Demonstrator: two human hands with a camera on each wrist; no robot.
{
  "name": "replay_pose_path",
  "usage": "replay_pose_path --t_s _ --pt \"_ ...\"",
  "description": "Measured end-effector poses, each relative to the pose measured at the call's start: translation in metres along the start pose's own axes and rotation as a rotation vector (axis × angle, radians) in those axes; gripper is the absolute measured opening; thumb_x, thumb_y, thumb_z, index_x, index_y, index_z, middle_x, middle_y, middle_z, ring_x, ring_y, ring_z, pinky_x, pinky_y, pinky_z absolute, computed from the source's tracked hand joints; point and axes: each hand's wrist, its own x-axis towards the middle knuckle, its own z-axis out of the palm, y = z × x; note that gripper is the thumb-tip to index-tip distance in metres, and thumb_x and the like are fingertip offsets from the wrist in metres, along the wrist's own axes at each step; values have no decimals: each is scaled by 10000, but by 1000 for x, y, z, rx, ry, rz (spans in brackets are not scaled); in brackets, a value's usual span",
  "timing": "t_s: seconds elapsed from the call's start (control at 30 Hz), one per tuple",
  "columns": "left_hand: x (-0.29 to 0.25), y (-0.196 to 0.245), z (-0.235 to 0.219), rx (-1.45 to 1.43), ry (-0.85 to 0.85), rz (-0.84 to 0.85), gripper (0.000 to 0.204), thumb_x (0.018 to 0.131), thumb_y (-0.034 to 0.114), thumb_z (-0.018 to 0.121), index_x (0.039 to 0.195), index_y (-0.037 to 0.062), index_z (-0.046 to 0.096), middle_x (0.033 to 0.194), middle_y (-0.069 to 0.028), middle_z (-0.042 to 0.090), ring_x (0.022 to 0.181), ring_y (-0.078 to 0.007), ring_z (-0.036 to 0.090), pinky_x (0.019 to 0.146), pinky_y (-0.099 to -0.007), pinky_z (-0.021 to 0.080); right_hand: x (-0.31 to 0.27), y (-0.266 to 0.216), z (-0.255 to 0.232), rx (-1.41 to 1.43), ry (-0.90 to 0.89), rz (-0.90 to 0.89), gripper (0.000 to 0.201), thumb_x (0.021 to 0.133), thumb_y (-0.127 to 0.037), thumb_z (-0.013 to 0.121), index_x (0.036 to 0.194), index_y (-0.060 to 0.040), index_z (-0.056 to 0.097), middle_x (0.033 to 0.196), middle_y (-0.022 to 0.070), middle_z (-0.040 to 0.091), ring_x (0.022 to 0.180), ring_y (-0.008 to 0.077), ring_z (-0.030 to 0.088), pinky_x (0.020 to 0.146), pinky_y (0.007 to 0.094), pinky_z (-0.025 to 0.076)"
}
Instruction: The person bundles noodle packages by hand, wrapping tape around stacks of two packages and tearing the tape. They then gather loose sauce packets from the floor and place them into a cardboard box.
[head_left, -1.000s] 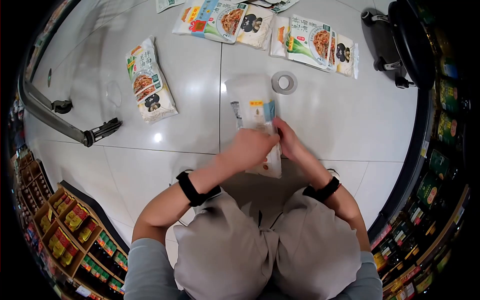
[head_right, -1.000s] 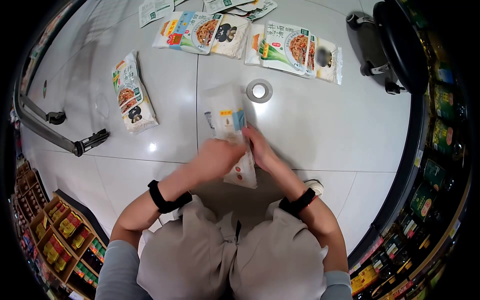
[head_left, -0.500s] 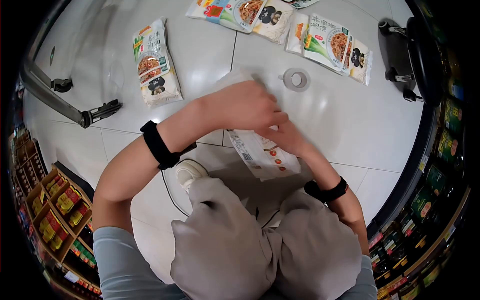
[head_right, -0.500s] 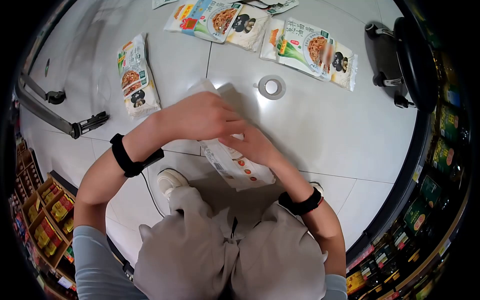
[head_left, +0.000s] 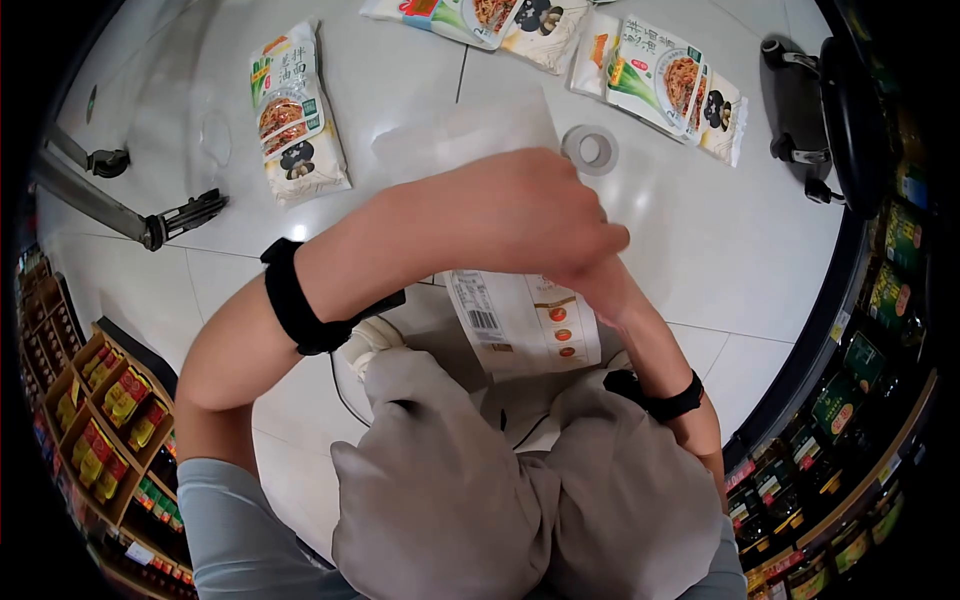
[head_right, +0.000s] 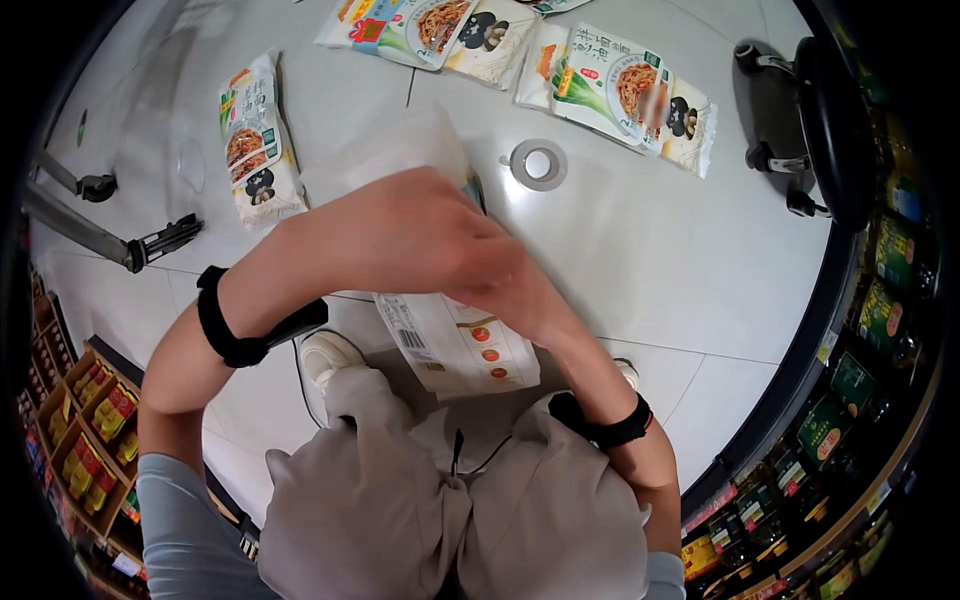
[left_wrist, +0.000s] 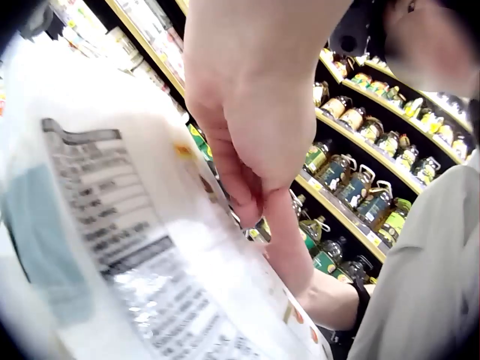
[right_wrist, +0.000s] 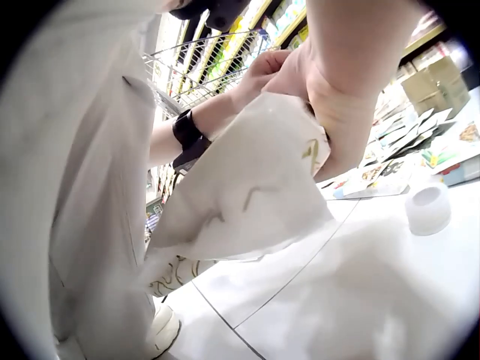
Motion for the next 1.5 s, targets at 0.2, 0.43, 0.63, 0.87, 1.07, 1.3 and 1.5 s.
replay_pose_path --t_s 0.2,0.43,0.63,0.87,1.07,1.3,1.5 --pt "14 -4 -11 -47 -122 -184 160 770 185 584 704 51 527 559 -82 545 551 -259 565 506 -351 426 2 -17 5 -90 40 -69 398 822 -131 581 1177 -1 456 1108 80 542 992 141 528 864 299 421" --pt "23 -13 -11 -151 104 -299 143 785 184 578 713 70 532 572 -80 542 554 -263 557 515 -361 420 9 -3 -1 339 279 -58 480 837 -148 537 1264 -27 356 1176 88 507 1046 187 510 905 328 400" --pt "-5 24 25 -123 348 -434 75 789 143 604 780 76 572 620 -65 570 574 -240 579 486 -324 435 6 -2 -16 906 130 -238 451 874 -297 351 1227 -19 393 1213 121 491 1044 252 524 905 370 416" --pt "-25 26 95 -551 609 -905 88 822 123 606 819 37 587 628 -69 602 520 -177 591 483 -273 456 53 48 11 994 64 -78 376 898 -294 354 1219 -98 369 1095 99 517 984 198 529 856 354 436" --pt "-68 14 147 -1041 705 -1260 135 895 88 523 879 -33 581 778 -64 642 653 -80 578 595 -212 479 91 126 6 -653 314 -409 306 935 -242 390 1160 -40 438 1041 127 457 915 236 509 837 315 424" --pt "-84 22 158 -658 502 -1073 111 842 73 594 920 -5 603 832 -73 664 667 -104 621 594 -241 503 47 98 -2 -444 218 -473 438 780 25 568 1207 -29 491 946 101 556 799 218 567 744 294 489" --pt "-90 16 150 -309 555 -671 158 756 7 632 908 49 620 743 -81 642 623 -202 626 558 -276 506 73 110 14 -144 108 -503 368 755 31 582 1116 -38 584 947 77 593 762 138 577 699 254 476"
